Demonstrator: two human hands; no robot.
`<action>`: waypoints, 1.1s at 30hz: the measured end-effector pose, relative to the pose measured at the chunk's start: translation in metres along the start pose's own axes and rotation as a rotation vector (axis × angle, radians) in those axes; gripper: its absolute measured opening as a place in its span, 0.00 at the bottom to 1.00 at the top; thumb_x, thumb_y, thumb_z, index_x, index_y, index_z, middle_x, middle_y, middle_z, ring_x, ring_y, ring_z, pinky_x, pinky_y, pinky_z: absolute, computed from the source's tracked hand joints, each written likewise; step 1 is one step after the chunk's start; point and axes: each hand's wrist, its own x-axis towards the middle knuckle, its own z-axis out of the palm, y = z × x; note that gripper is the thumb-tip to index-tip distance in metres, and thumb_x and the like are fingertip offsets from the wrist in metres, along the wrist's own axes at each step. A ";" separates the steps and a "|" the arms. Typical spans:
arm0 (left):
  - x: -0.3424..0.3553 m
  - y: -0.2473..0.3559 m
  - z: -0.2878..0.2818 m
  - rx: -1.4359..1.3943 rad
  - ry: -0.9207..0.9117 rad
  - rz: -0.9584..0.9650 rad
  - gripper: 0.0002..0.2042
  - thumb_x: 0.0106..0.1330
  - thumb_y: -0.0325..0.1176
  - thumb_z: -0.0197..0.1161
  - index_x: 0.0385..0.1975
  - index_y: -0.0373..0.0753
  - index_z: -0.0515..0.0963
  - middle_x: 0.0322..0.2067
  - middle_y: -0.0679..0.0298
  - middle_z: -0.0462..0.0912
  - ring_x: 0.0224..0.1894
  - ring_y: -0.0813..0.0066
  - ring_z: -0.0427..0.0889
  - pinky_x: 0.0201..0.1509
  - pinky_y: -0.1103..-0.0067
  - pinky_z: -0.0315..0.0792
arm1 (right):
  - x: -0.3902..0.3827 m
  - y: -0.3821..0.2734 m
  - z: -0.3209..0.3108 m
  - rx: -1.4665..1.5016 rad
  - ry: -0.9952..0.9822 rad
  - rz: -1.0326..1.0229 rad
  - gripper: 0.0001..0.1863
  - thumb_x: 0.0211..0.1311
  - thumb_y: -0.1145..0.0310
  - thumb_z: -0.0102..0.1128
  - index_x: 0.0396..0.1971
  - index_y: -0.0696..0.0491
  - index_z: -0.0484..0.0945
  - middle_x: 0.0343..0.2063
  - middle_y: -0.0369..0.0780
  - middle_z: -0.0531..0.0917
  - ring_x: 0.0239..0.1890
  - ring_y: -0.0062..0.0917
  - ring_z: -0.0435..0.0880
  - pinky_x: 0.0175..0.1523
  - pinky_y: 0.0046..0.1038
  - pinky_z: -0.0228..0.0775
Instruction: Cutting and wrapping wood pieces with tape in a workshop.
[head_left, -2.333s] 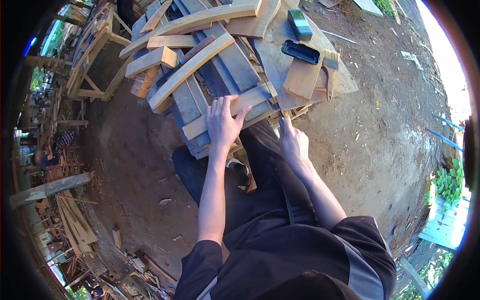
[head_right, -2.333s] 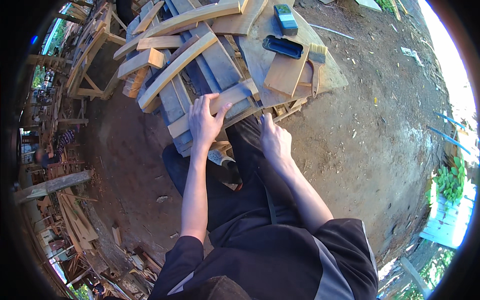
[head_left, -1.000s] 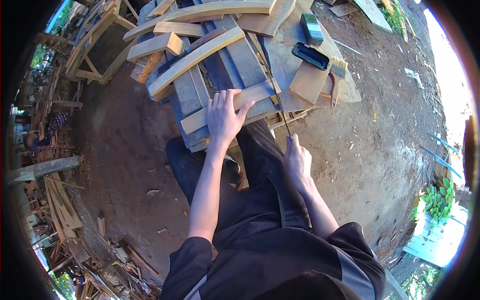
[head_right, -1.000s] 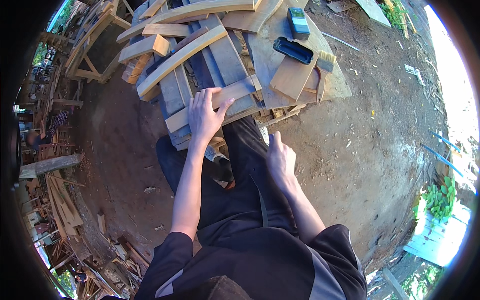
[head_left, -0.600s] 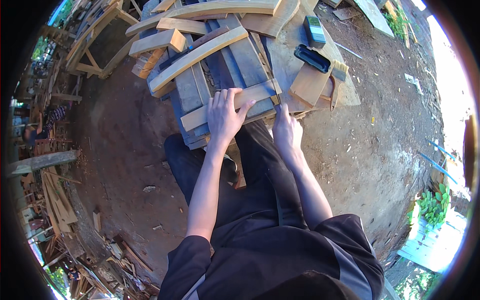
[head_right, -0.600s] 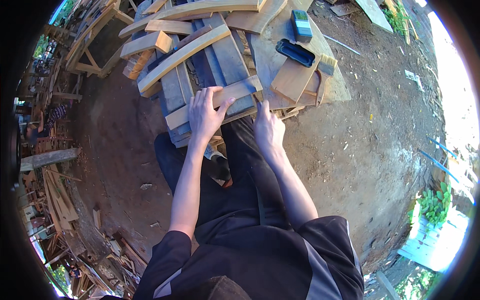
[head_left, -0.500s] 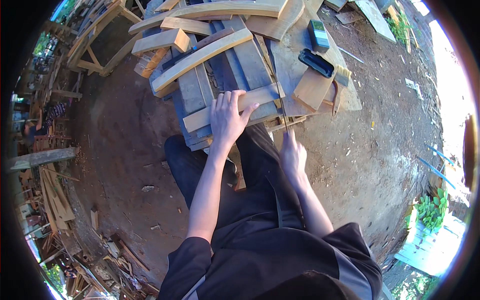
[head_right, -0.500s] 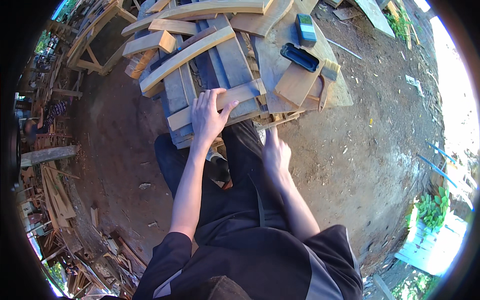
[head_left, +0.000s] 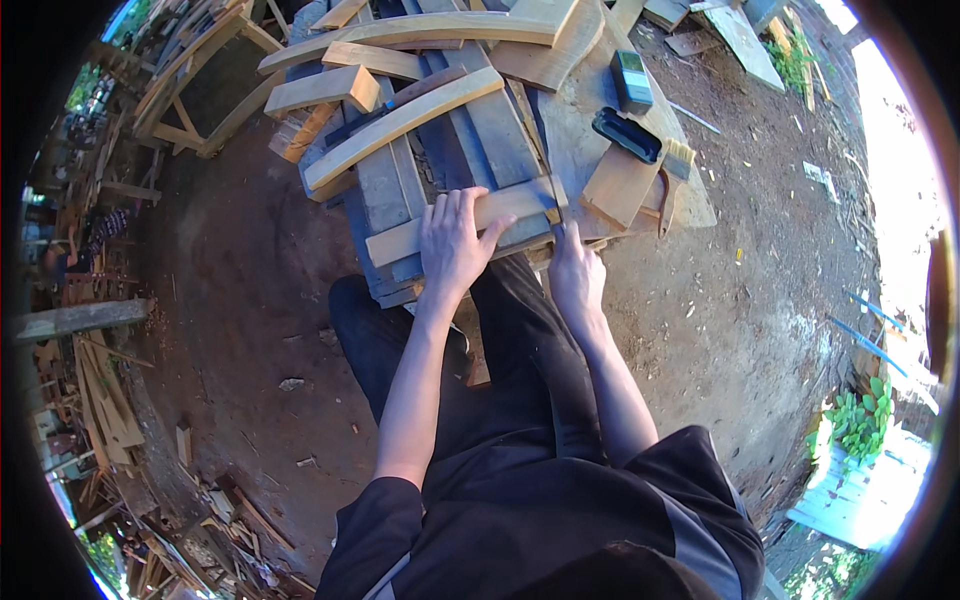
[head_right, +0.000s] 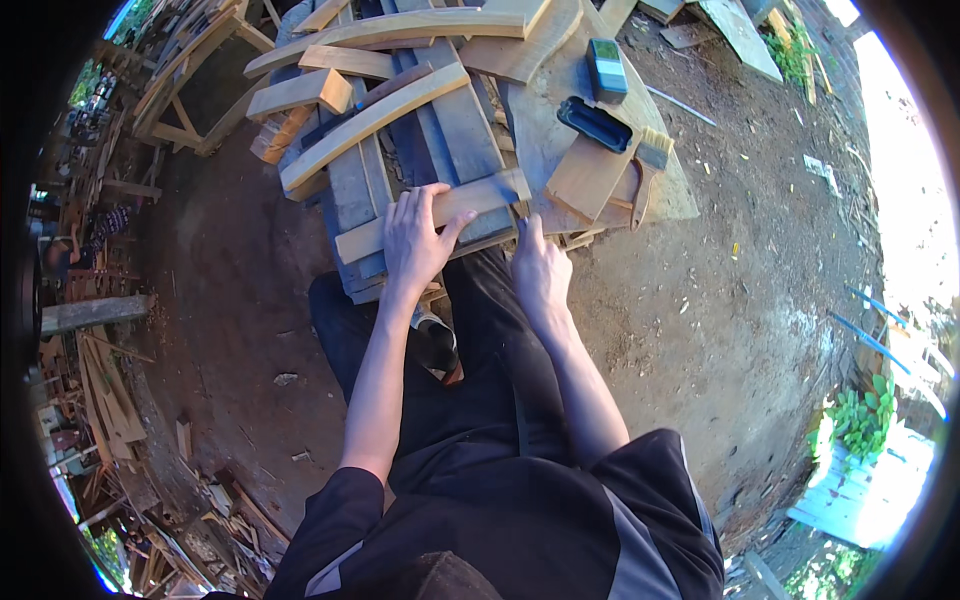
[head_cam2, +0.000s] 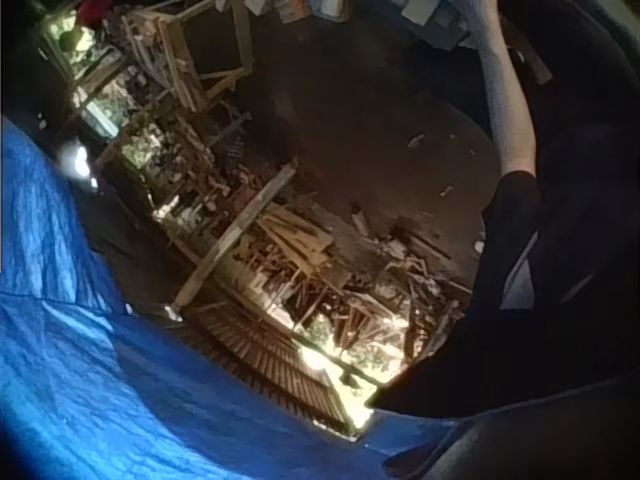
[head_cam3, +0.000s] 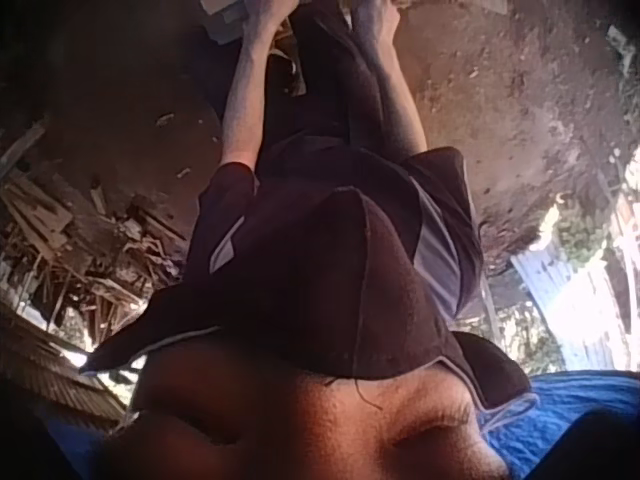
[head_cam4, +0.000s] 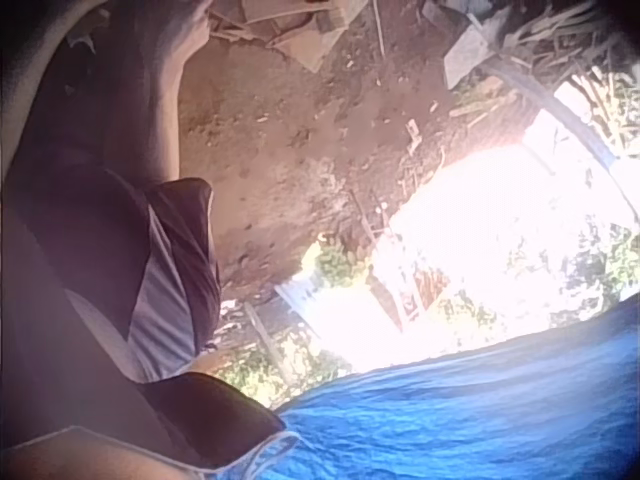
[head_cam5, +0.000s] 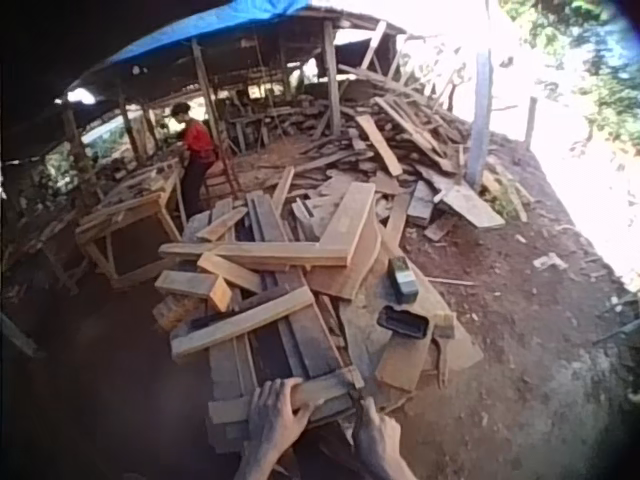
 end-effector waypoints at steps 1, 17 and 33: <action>0.000 0.000 -0.001 0.007 0.009 -0.009 0.24 0.61 0.55 0.69 0.45 0.41 0.78 0.38 0.62 0.82 0.40 0.64 0.79 0.45 0.71 0.67 | -0.010 0.006 0.001 0.002 -0.005 -0.014 0.11 0.76 0.62 0.45 0.44 0.53 0.72 0.18 0.55 0.80 0.23 0.55 0.82 0.29 0.53 0.73; 0.000 0.004 0.001 -0.002 0.010 -0.117 0.29 0.60 0.58 0.69 0.49 0.40 0.74 0.36 0.58 0.80 0.36 0.59 0.77 0.45 0.68 0.69 | -0.008 -0.001 -0.003 -0.070 -0.041 0.033 0.11 0.76 0.63 0.44 0.42 0.54 0.70 0.18 0.54 0.81 0.23 0.53 0.83 0.29 0.52 0.74; 0.001 0.003 0.004 0.007 0.003 -0.057 0.23 0.61 0.54 0.70 0.42 0.40 0.77 0.37 0.63 0.82 0.41 0.63 0.80 0.47 0.69 0.69 | -0.012 0.003 -0.015 -0.097 -0.103 0.047 0.12 0.77 0.62 0.44 0.43 0.55 0.71 0.21 0.57 0.81 0.26 0.56 0.83 0.31 0.56 0.74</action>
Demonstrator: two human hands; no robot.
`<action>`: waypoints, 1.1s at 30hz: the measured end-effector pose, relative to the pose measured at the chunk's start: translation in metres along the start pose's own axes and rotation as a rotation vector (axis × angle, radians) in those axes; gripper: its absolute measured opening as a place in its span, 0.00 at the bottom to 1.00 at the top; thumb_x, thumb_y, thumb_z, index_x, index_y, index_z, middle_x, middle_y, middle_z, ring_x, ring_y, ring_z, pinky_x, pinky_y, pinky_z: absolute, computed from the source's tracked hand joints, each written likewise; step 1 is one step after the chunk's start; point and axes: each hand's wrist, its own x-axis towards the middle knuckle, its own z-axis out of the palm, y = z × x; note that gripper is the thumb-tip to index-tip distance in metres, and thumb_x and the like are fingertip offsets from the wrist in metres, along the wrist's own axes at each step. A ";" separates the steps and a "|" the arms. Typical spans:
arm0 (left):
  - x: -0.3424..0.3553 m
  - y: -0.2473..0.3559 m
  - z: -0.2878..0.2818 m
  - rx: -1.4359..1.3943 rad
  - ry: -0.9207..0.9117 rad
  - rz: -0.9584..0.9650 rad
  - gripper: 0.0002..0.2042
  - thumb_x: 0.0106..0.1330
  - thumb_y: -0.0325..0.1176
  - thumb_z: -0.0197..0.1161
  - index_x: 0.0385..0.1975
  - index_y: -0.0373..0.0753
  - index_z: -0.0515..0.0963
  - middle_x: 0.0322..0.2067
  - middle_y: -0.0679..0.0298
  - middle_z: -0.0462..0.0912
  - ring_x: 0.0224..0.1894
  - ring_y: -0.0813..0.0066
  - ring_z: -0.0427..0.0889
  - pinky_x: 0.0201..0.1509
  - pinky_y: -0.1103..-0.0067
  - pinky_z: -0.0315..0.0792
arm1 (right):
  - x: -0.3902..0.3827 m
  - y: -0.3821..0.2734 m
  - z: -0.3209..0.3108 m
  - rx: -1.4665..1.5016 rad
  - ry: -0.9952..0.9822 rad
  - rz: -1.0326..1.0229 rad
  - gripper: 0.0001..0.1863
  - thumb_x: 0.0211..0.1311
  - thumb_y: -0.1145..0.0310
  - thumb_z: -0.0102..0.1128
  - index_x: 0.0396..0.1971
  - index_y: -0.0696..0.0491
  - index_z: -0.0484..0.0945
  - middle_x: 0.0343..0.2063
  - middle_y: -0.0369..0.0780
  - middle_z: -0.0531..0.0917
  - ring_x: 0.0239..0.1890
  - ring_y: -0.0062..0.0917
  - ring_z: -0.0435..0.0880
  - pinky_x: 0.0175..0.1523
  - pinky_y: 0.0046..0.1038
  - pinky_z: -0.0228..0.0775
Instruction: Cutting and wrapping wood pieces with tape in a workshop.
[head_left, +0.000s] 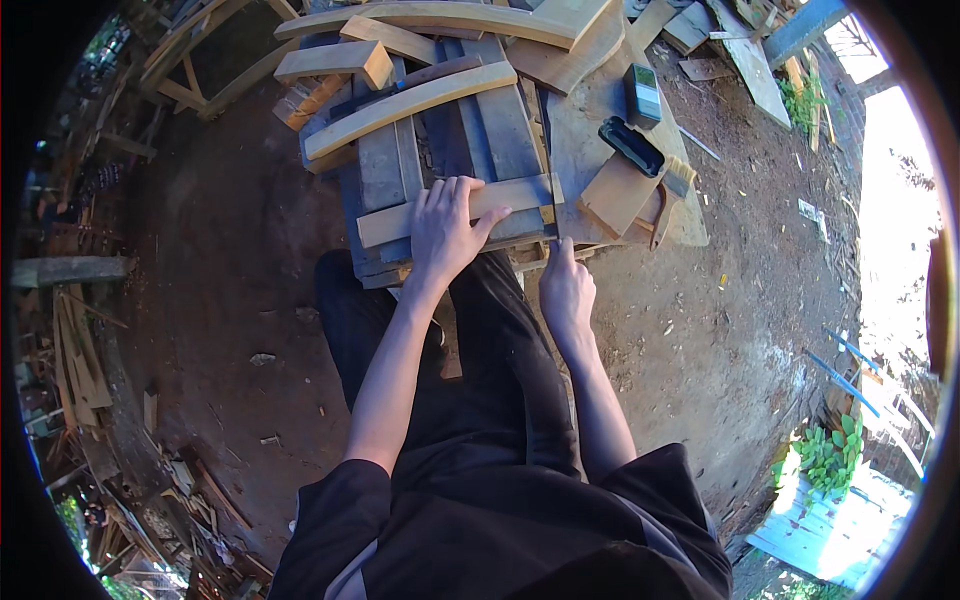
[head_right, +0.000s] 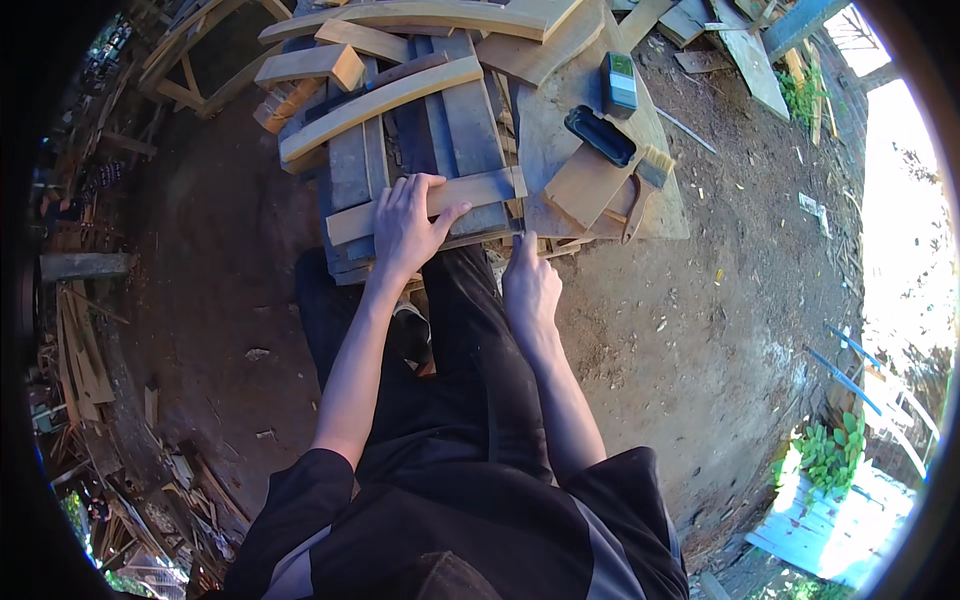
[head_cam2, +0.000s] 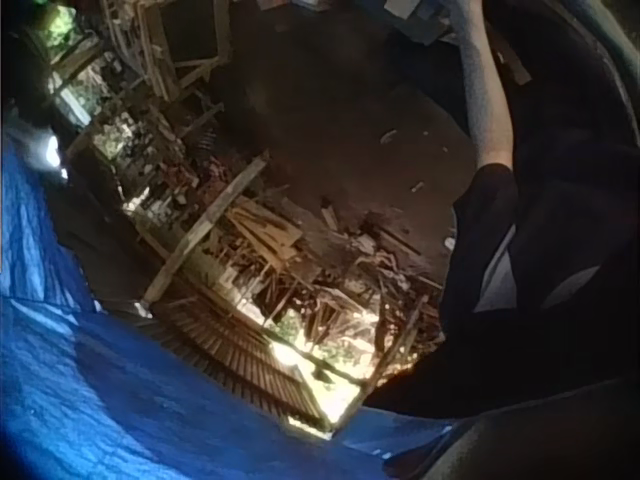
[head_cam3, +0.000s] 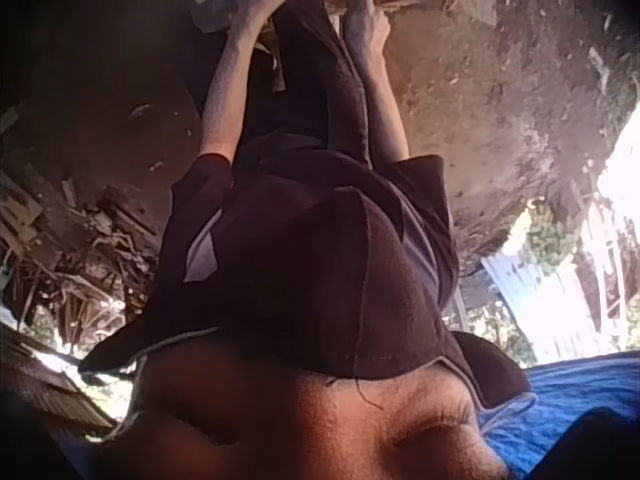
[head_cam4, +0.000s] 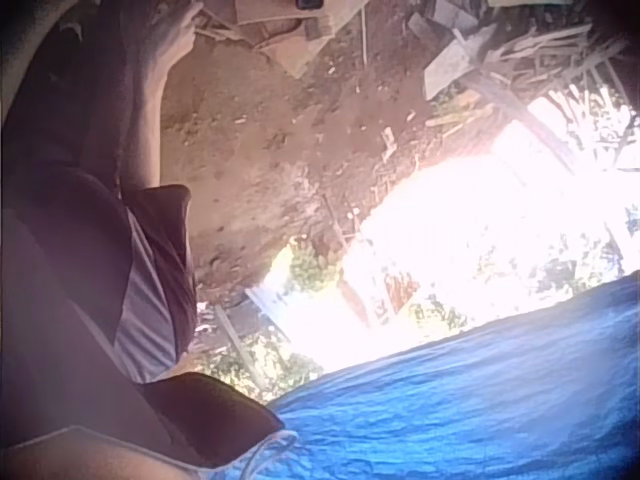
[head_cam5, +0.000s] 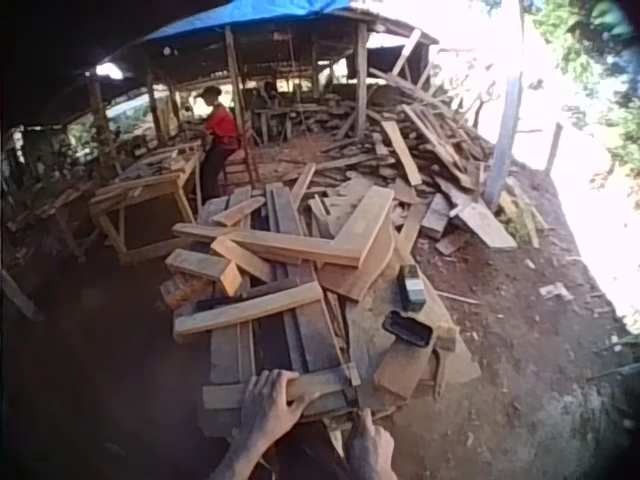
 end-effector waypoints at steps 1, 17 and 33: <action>-0.001 -0.002 -0.002 0.006 0.009 -0.012 0.23 0.61 0.54 0.70 0.42 0.40 0.77 0.37 0.63 0.82 0.41 0.63 0.80 0.47 0.69 0.69 | -0.001 -0.002 0.000 -0.001 -0.005 -0.015 0.12 0.77 0.62 0.44 0.43 0.55 0.71 0.21 0.57 0.81 0.26 0.56 0.83 0.31 0.56 0.74; -0.003 -0.005 -0.003 -0.027 0.034 0.007 0.23 0.60 0.55 0.69 0.40 0.41 0.75 0.34 0.65 0.79 0.40 0.65 0.78 0.46 0.71 0.69 | 0.013 -0.013 -0.001 0.030 0.024 -0.028 0.11 0.76 0.63 0.44 0.44 0.54 0.72 0.22 0.59 0.80 0.29 0.58 0.81 0.33 0.58 0.70; -0.003 -0.002 -0.001 -0.023 -0.010 -0.022 0.23 0.60 0.54 0.70 0.41 0.41 0.76 0.37 0.65 0.81 0.42 0.66 0.79 0.48 0.71 0.69 | -0.005 0.007 -0.004 -0.036 -0.009 -0.061 0.16 0.78 0.59 0.42 0.48 0.57 0.72 0.19 0.57 0.81 0.25 0.57 0.82 0.29 0.55 0.74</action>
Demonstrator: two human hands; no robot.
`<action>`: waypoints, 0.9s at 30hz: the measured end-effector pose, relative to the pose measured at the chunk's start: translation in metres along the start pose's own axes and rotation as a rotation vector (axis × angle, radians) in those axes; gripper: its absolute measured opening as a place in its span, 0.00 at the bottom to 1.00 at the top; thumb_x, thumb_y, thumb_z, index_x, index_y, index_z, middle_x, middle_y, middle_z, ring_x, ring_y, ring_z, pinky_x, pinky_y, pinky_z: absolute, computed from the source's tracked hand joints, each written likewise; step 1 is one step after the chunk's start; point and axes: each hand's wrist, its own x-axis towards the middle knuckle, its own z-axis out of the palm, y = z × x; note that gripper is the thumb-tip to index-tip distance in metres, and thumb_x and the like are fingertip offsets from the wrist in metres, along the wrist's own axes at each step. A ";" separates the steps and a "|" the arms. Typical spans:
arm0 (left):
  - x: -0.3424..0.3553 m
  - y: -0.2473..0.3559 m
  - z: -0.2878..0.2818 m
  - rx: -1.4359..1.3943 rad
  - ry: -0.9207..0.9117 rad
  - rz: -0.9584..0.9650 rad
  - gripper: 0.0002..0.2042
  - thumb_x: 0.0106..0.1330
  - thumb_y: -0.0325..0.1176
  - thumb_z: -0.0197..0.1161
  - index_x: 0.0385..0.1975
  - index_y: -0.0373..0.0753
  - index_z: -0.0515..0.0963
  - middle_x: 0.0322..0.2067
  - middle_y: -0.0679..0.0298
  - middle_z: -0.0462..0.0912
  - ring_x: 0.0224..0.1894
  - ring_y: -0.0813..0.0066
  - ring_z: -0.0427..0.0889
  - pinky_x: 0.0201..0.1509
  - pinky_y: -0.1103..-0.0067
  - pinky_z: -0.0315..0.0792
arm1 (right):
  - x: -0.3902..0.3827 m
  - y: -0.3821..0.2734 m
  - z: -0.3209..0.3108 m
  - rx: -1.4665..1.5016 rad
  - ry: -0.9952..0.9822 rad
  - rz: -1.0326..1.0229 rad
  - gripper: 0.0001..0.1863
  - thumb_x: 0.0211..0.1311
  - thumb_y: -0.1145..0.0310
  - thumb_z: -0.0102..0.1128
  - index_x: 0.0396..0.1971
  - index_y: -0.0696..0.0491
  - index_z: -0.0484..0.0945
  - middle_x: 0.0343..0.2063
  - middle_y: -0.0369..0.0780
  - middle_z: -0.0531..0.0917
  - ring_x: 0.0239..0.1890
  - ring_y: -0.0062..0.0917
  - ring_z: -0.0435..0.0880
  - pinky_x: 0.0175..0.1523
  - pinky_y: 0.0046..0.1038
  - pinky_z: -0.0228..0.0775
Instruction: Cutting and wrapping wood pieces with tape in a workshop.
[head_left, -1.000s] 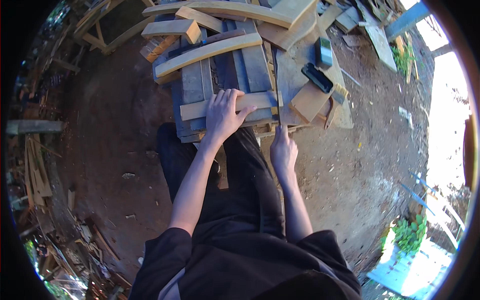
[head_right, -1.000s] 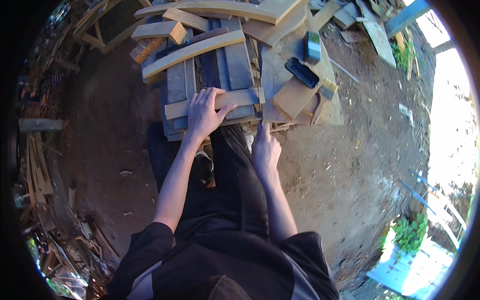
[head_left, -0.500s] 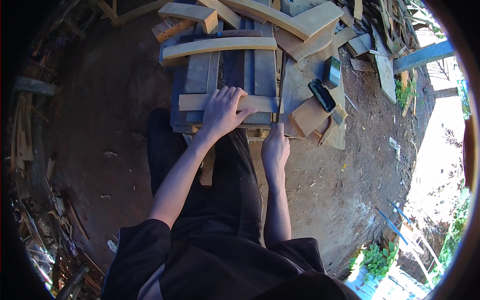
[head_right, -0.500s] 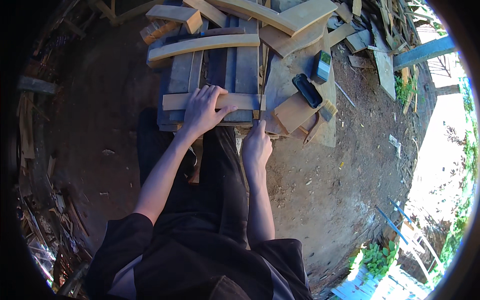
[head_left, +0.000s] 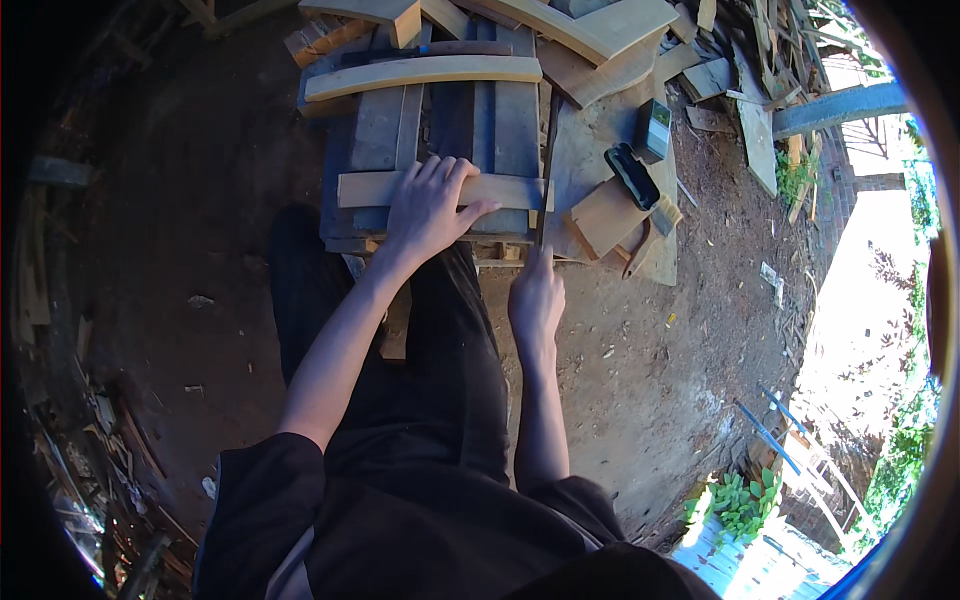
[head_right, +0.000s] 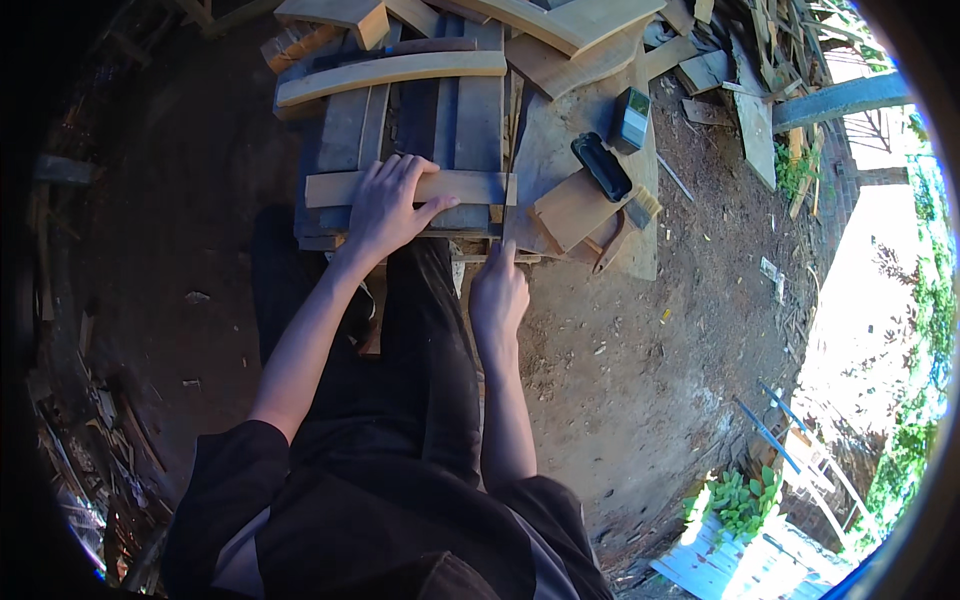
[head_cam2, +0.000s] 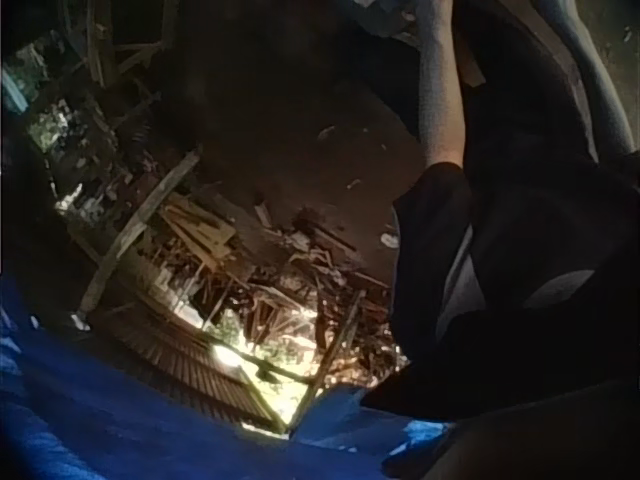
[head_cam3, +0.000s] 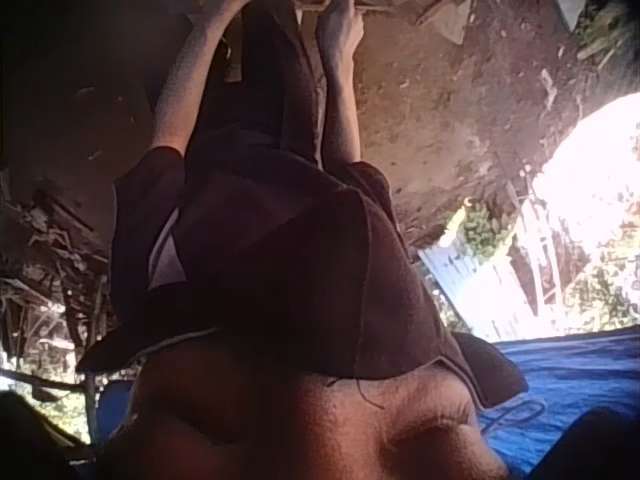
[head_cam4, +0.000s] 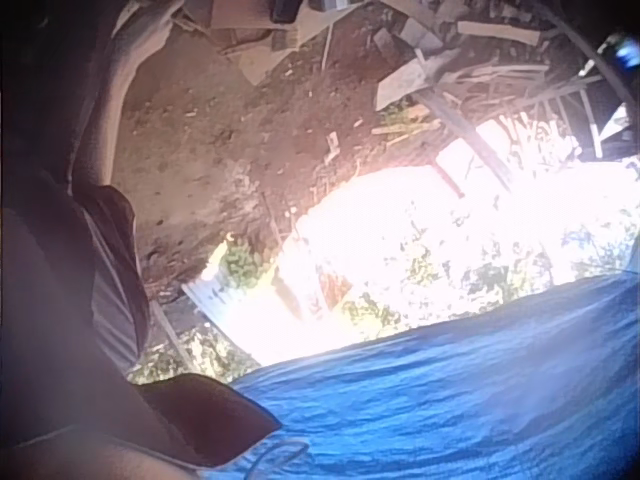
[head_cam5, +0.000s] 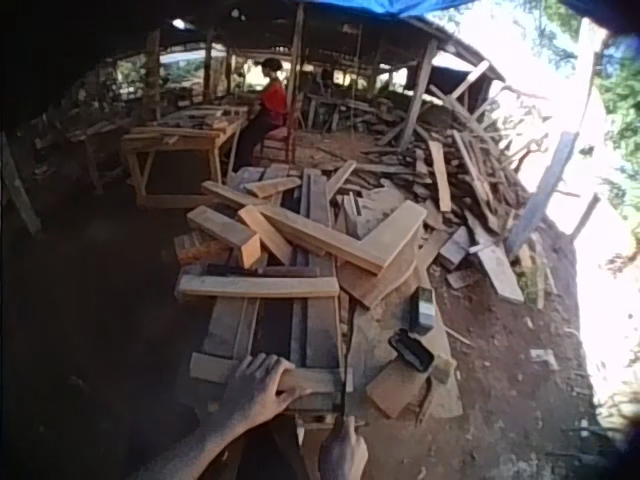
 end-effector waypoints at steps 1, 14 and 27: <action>0.001 -0.001 0.000 -0.001 0.004 -0.001 0.23 0.60 0.54 0.69 0.41 0.41 0.76 0.37 0.65 0.81 0.42 0.66 0.79 0.48 0.71 0.69 | 0.012 -0.008 -0.001 0.005 0.005 -0.001 0.16 0.78 0.59 0.42 0.48 0.57 0.72 0.19 0.57 0.81 0.25 0.57 0.82 0.29 0.55 0.74; -0.004 -0.005 -0.007 0.034 0.011 0.015 0.23 0.61 0.54 0.69 0.42 0.41 0.75 0.36 0.65 0.80 0.42 0.66 0.79 0.48 0.71 0.69 | -0.047 0.019 0.001 0.004 -0.051 0.038 0.16 0.77 0.60 0.45 0.50 0.57 0.72 0.21 0.58 0.81 0.26 0.57 0.83 0.29 0.55 0.73; -0.006 -0.007 -0.001 0.008 0.081 0.029 0.23 0.60 0.56 0.69 0.39 0.41 0.77 0.33 0.66 0.79 0.39 0.68 0.78 0.46 0.71 0.69 | -0.088 0.022 -0.001 0.058 -0.052 0.088 0.13 0.78 0.61 0.43 0.41 0.55 0.72 0.20 0.58 0.80 0.26 0.59 0.81 0.29 0.57 0.69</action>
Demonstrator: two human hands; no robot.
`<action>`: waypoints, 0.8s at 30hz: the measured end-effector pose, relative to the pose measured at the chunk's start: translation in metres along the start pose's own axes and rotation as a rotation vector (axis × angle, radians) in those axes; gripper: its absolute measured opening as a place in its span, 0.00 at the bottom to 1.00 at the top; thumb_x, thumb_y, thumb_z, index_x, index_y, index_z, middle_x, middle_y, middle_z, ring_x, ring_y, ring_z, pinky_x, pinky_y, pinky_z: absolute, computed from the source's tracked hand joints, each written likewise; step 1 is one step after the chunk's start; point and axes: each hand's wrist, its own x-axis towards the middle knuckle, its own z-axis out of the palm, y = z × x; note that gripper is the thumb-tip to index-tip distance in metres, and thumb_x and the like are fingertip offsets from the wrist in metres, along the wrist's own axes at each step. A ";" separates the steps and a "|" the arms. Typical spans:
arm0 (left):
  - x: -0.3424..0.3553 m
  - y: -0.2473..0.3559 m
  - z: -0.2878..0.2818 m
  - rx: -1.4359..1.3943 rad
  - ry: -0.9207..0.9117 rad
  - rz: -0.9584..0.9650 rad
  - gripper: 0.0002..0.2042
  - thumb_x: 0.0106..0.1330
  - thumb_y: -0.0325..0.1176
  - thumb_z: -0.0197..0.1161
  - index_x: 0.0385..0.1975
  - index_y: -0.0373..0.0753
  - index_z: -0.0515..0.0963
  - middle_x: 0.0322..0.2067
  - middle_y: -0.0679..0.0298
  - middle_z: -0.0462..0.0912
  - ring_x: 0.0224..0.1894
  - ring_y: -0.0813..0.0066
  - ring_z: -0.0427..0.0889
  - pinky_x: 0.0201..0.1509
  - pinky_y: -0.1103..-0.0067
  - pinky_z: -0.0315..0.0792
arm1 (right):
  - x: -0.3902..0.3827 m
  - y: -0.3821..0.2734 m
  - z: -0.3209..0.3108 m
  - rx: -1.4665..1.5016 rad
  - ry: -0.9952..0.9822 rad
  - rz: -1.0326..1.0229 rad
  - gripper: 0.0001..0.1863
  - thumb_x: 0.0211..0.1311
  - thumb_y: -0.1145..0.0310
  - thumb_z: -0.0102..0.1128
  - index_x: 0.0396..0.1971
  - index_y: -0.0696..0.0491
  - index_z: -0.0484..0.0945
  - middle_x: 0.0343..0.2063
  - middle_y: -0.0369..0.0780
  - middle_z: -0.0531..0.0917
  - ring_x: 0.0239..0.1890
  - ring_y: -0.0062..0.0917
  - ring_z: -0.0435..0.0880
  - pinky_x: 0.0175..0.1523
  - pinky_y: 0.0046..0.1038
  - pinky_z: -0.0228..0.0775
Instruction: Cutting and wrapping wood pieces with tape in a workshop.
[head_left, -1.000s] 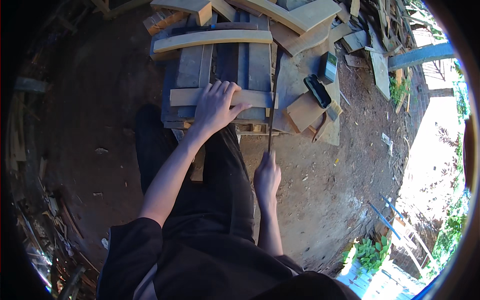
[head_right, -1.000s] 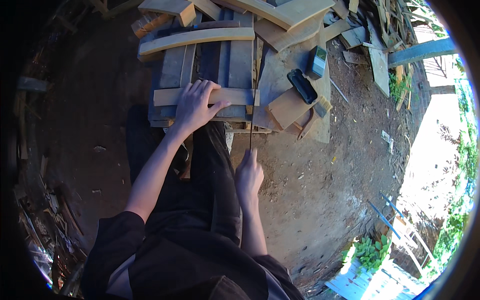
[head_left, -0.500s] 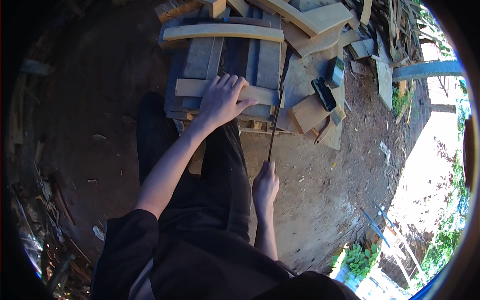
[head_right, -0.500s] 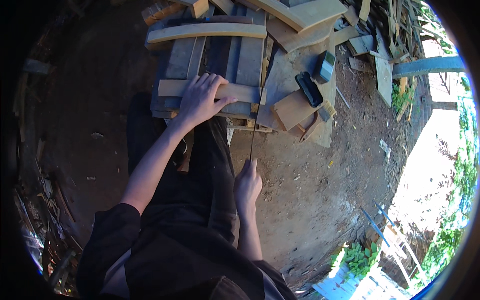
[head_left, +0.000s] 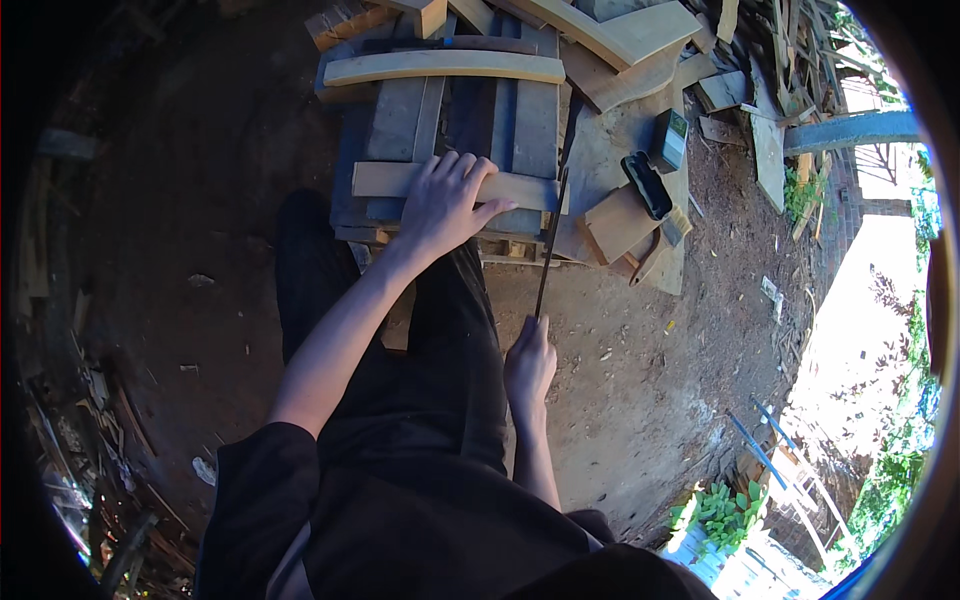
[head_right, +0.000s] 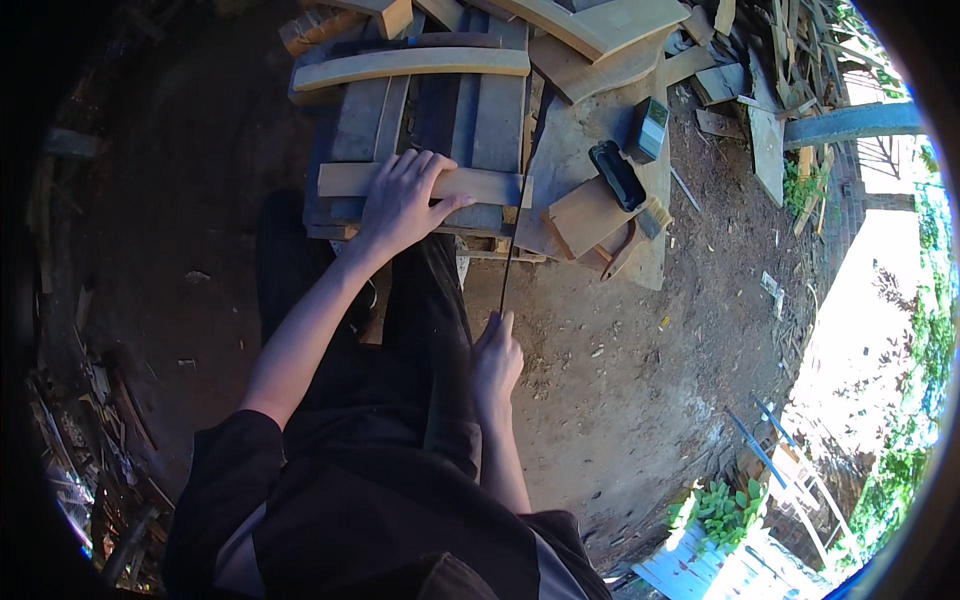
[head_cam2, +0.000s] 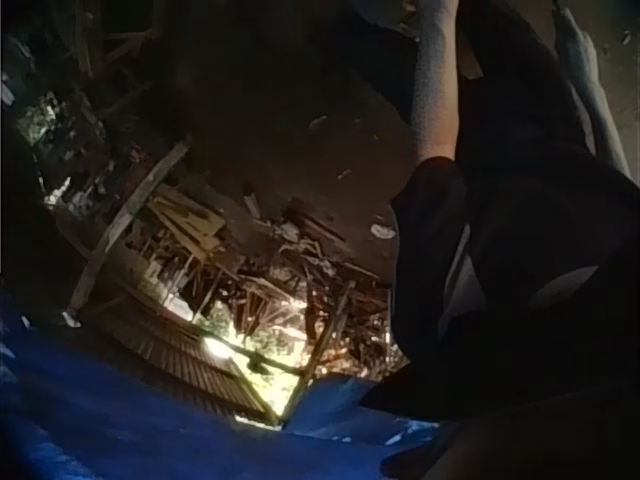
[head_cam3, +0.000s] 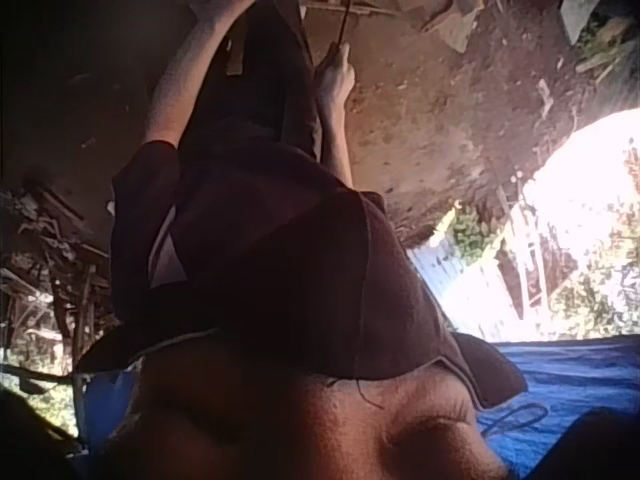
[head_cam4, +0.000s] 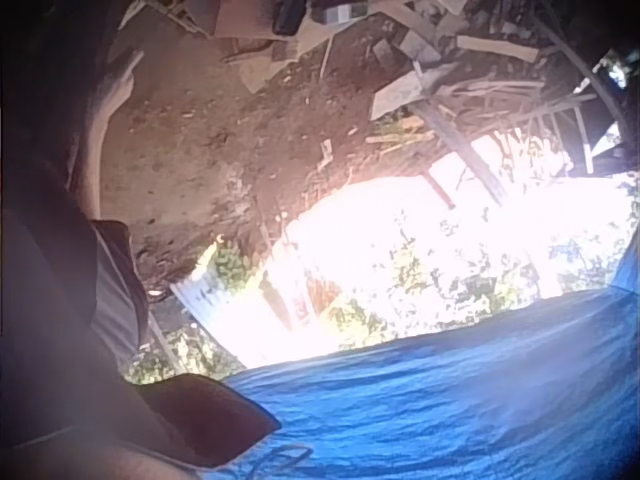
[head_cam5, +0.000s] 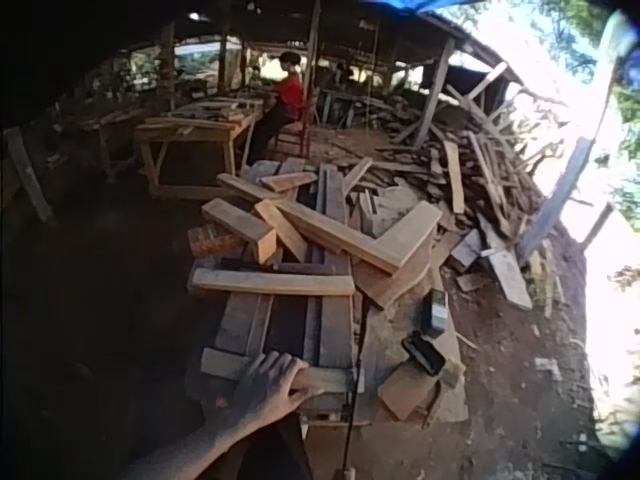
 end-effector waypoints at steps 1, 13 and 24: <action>-0.001 0.002 0.000 0.005 -0.008 0.007 0.23 0.61 0.56 0.69 0.39 0.41 0.77 0.33 0.66 0.78 0.39 0.68 0.78 0.46 0.71 0.69 | -0.012 0.000 -0.005 0.005 -0.011 0.043 0.14 0.77 0.62 0.43 0.40 0.56 0.73 0.21 0.59 0.79 0.27 0.60 0.79 0.29 0.58 0.66; -0.002 0.005 0.003 0.044 -0.027 0.002 0.22 0.62 0.54 0.68 0.41 0.41 0.76 0.36 0.66 0.79 0.41 0.67 0.78 0.48 0.72 0.69 | 0.033 -0.005 0.006 0.010 0.029 -0.015 0.14 0.78 0.61 0.43 0.43 0.57 0.73 0.21 0.58 0.80 0.27 0.58 0.81 0.30 0.56 0.70; 0.003 0.009 0.004 0.063 -0.043 0.016 0.22 0.62 0.55 0.67 0.41 0.42 0.76 0.35 0.66 0.79 0.40 0.68 0.78 0.47 0.71 0.68 | 0.093 -0.029 0.006 0.041 0.139 -0.137 0.12 0.77 0.62 0.43 0.40 0.55 0.70 0.20 0.58 0.80 0.26 0.58 0.82 0.28 0.56 0.71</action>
